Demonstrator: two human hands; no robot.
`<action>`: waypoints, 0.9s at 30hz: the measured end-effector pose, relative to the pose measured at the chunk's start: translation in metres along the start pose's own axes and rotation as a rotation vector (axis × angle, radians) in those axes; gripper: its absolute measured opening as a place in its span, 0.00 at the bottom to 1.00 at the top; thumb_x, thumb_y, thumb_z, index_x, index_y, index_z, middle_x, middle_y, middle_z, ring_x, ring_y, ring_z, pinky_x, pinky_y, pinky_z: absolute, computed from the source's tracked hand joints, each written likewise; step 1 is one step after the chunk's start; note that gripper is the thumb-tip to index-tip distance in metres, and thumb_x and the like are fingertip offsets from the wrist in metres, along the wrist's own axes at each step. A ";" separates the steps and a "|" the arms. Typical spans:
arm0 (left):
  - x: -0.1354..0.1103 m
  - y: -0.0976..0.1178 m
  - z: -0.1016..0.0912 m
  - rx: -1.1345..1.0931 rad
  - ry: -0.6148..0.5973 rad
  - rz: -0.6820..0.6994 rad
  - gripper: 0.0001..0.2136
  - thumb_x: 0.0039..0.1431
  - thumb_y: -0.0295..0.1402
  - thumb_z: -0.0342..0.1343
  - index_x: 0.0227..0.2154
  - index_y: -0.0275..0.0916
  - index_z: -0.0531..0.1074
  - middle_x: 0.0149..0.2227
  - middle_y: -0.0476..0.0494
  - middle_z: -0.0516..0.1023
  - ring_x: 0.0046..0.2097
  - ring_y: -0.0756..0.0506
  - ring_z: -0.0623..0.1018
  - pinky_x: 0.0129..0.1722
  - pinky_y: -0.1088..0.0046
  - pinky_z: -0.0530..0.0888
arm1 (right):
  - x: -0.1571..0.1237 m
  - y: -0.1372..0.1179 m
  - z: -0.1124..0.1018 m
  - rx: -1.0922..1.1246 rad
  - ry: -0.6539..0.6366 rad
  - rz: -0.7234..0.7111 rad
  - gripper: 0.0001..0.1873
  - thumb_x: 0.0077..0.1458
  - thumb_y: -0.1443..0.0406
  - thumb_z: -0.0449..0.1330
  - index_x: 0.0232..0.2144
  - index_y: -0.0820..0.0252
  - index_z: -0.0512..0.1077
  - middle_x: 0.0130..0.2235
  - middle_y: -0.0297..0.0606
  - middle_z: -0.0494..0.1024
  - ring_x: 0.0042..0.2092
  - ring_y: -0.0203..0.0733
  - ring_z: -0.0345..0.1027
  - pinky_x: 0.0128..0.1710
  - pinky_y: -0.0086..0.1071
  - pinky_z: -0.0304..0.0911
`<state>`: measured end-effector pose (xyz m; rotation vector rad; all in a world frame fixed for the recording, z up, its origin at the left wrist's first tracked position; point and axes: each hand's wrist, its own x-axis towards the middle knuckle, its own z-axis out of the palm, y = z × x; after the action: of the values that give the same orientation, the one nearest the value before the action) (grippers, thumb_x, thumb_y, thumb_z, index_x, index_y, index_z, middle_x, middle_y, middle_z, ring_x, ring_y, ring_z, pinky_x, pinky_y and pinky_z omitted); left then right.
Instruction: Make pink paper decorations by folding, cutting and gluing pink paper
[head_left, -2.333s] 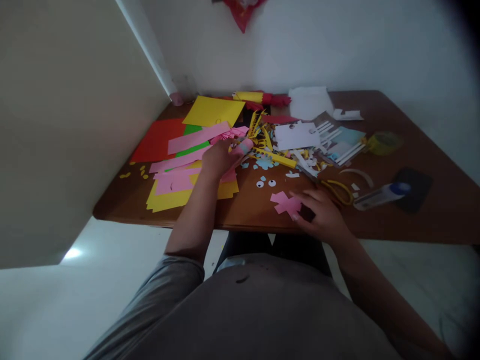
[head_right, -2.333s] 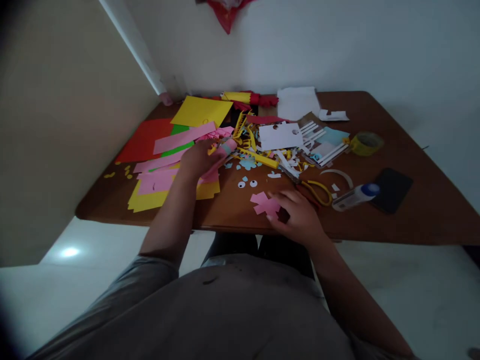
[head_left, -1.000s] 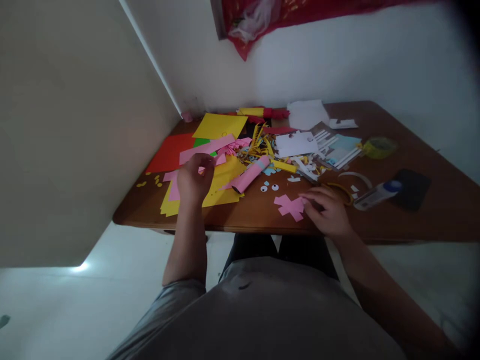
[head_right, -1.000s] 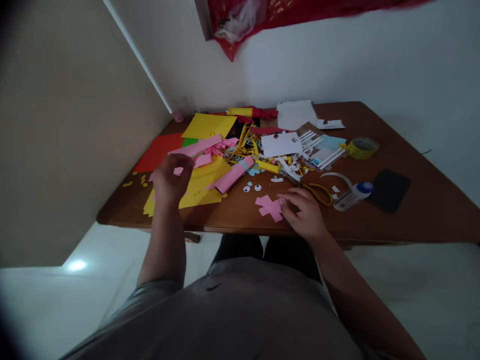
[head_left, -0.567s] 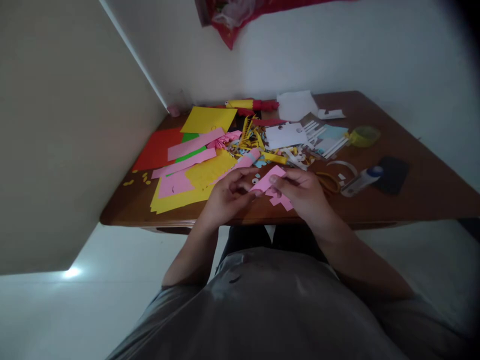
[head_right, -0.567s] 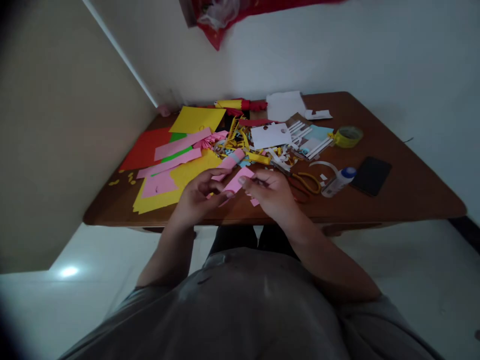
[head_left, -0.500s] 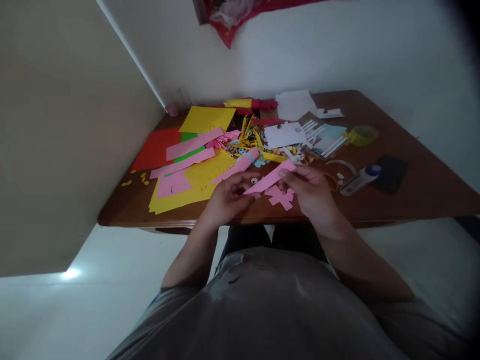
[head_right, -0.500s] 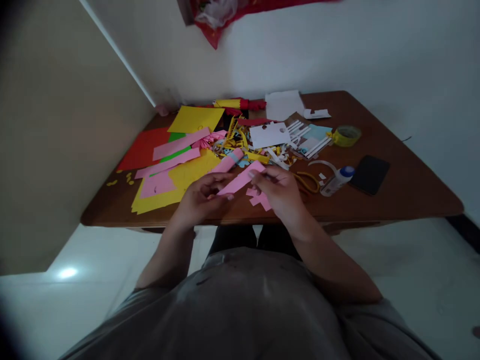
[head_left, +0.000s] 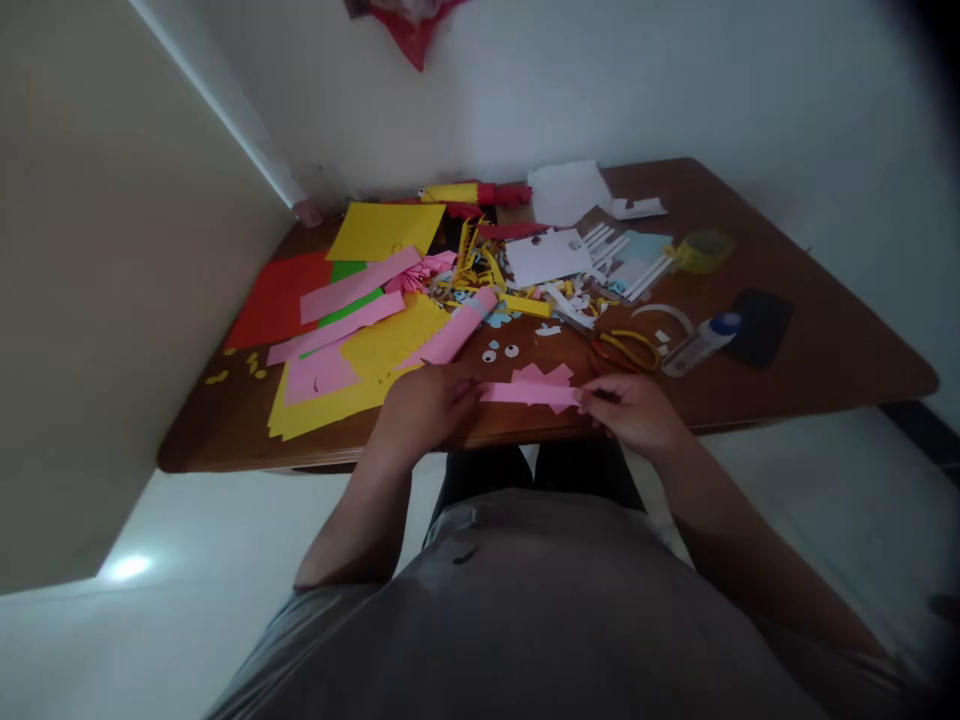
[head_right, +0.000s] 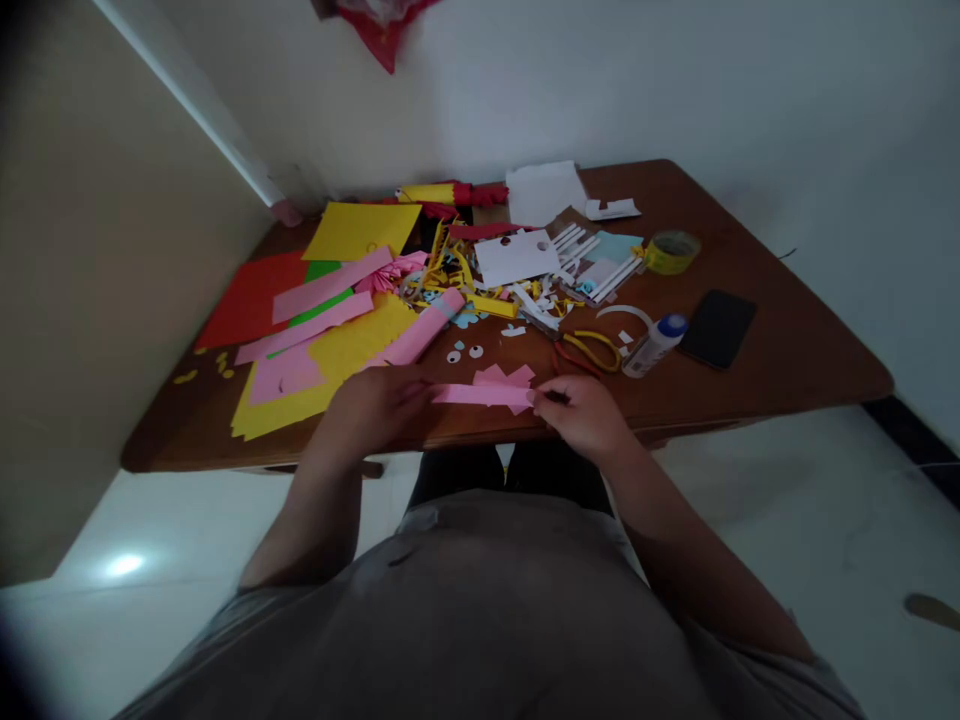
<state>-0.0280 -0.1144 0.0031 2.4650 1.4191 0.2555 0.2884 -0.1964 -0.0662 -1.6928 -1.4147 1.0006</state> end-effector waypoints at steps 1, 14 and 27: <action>0.006 0.000 0.001 0.065 0.001 -0.026 0.13 0.72 0.46 0.59 0.45 0.51 0.87 0.43 0.42 0.90 0.44 0.35 0.86 0.41 0.62 0.75 | 0.003 -0.001 0.002 -0.082 0.037 -0.045 0.14 0.61 0.51 0.67 0.33 0.53 0.86 0.32 0.38 0.86 0.30 0.44 0.76 0.29 0.36 0.66; 0.039 -0.004 0.012 0.286 -0.002 -0.034 0.15 0.76 0.44 0.55 0.50 0.48 0.87 0.50 0.36 0.88 0.51 0.31 0.85 0.49 0.56 0.75 | 0.033 -0.012 0.002 -0.278 -0.030 -0.061 0.11 0.61 0.59 0.66 0.29 0.55 0.84 0.28 0.37 0.84 0.30 0.43 0.75 0.29 0.35 0.61; 0.007 0.023 0.065 0.160 0.105 0.330 0.19 0.78 0.38 0.57 0.65 0.42 0.78 0.67 0.36 0.81 0.69 0.33 0.77 0.69 0.48 0.76 | 0.049 -0.036 -0.003 -0.129 -0.222 0.316 0.13 0.68 0.67 0.66 0.29 0.62 0.79 0.28 0.40 0.84 0.23 0.36 0.75 0.19 0.24 0.65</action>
<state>0.0132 -0.1294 -0.0510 2.8527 1.1003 0.3557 0.2801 -0.1428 -0.0395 -1.9938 -1.4012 1.3293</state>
